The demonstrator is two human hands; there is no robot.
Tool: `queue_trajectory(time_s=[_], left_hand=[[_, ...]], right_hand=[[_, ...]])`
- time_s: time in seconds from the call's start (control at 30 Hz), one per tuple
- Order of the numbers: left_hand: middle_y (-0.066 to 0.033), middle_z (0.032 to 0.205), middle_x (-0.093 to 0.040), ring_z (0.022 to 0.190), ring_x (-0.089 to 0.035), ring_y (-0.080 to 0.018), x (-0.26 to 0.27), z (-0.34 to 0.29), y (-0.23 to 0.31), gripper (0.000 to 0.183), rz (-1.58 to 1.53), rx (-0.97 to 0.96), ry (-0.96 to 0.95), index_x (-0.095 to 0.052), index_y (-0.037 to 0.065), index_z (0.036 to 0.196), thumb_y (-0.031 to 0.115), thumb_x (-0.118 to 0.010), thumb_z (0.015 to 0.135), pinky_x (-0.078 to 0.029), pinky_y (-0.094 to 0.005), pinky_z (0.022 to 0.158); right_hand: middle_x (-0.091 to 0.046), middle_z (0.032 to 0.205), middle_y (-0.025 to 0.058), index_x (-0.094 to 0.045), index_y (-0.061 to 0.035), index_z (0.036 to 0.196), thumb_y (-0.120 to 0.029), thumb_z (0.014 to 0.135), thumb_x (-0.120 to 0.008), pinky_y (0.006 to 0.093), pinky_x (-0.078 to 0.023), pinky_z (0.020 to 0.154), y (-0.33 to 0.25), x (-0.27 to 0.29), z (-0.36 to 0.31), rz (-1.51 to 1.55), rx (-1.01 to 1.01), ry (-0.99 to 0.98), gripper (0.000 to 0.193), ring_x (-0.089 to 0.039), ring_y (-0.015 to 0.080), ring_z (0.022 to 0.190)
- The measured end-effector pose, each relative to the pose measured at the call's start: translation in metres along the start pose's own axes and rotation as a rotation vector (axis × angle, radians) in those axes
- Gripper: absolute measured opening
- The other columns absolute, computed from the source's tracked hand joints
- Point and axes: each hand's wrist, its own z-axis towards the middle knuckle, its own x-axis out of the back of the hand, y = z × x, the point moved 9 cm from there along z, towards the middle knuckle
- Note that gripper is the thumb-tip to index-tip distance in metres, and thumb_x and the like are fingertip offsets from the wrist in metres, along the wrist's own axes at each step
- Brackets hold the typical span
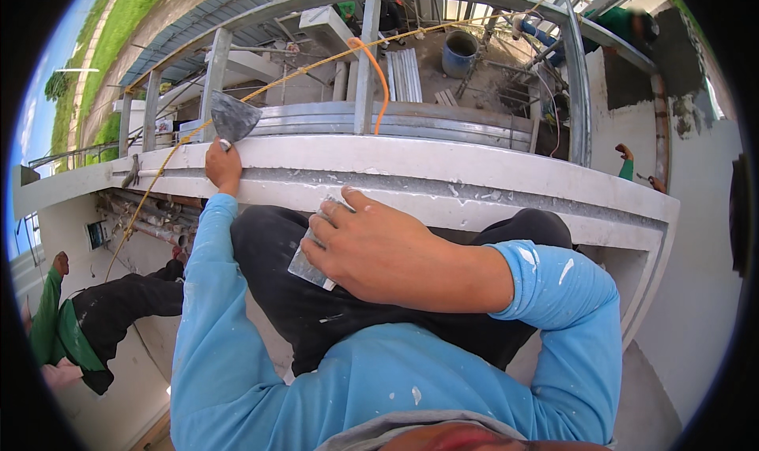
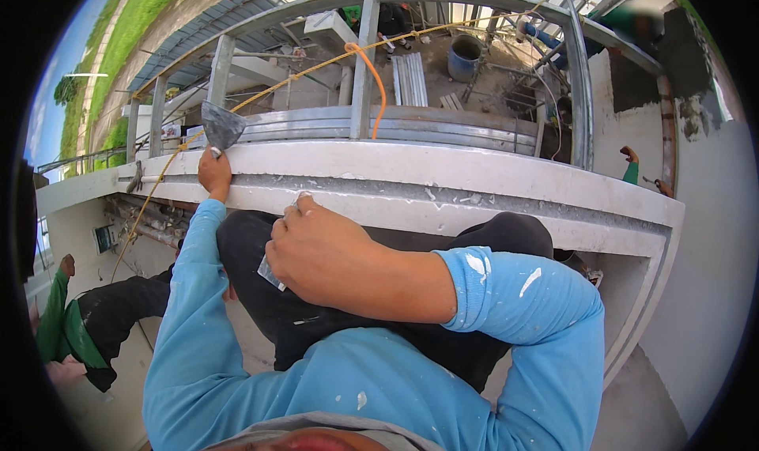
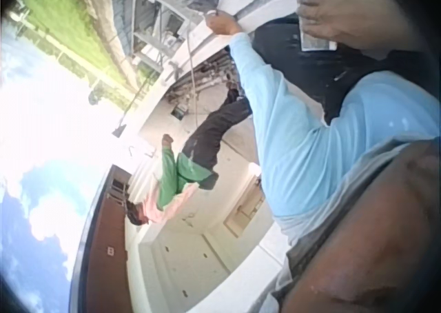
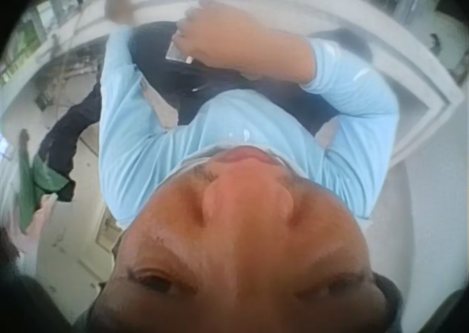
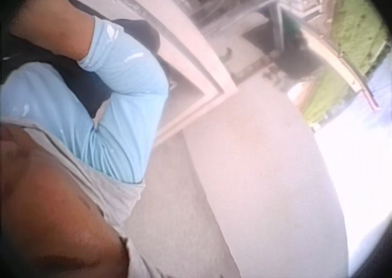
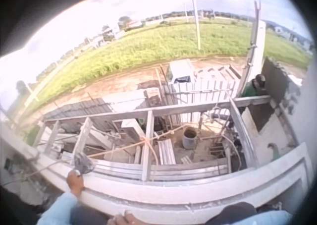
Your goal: The person sits on the floor and uses a trowel and a float to apply and smooth white plaster onto a curved wall section. They repeatedly scoop material and spread it along the surface to create a smooth finish.
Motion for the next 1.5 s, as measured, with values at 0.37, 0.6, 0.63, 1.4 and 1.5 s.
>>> queue_trajectory(time_s=[0.37,0.6,0.63,1.4,1.5], left_hand=[[-0.017,0.115,-0.07,0.108,-0.065,-0.0389,-0.001,0.001,-0.002,0.039,-0.018,-0.005,0.019,-0.067,0.01,0.125,0.029,-0.064,0.091,-0.052,-0.0497,0.093],[-0.0167,0.117,-0.07,0.11,-0.065,-0.038,-0.002,0.0,-0.002,0.042,-0.023,0.019,-0.039,-0.066,0.009,0.128,0.029,-0.064,0.092,-0.051,-0.0489,0.094],[-0.0166,0.117,-0.07,0.11,-0.065,-0.0378,-0.002,0.001,-0.002,0.042,-0.023,0.023,-0.043,-0.066,0.009,0.128,0.029,-0.064,0.092,-0.051,-0.0488,0.095],[-0.0172,0.114,-0.071,0.108,-0.065,-0.0392,-0.002,0.001,-0.002,0.039,-0.02,-0.012,0.009,-0.067,0.009,0.125,0.029,-0.064,0.091,-0.051,-0.0501,0.093],[-0.0173,0.115,-0.071,0.109,-0.065,-0.0392,-0.003,0.002,-0.003,0.04,-0.017,-0.012,0.004,-0.067,0.009,0.126,0.029,-0.064,0.091,-0.051,-0.0501,0.093]], right_hand=[[-0.07,0.085,0.0163,-0.072,0.0006,0.087,-0.023,0.087,-0.063,0.0446,-0.05,0.088,0.0,0.001,0.001,0.0,-0.002,-0.002,0.026,-0.069,0.0321,0.084],[-0.07,0.084,0.016,-0.073,0.0004,0.087,-0.023,0.087,-0.063,0.0443,-0.051,0.087,-0.001,0.001,0.0,-0.025,0.004,0.007,0.026,-0.069,0.032,0.083],[-0.07,0.084,0.0159,-0.073,0.0004,0.087,-0.023,0.087,-0.063,0.0441,-0.051,0.087,-0.002,0.001,0.0,-0.032,0.004,0.013,0.026,-0.069,0.0319,0.083],[-0.067,0.113,0.0224,-0.067,0.0056,0.111,-0.02,0.092,-0.06,0.0493,-0.047,0.105,0.0,-0.01,0.001,0.088,-0.037,-0.237,0.032,-0.063,0.037,0.114],[-0.067,0.113,0.0229,-0.067,0.0059,0.112,-0.019,0.093,-0.059,0.0491,-0.047,0.105,0.0,-0.009,0.001,0.087,-0.037,-0.232,0.032,-0.063,0.0371,0.115]])
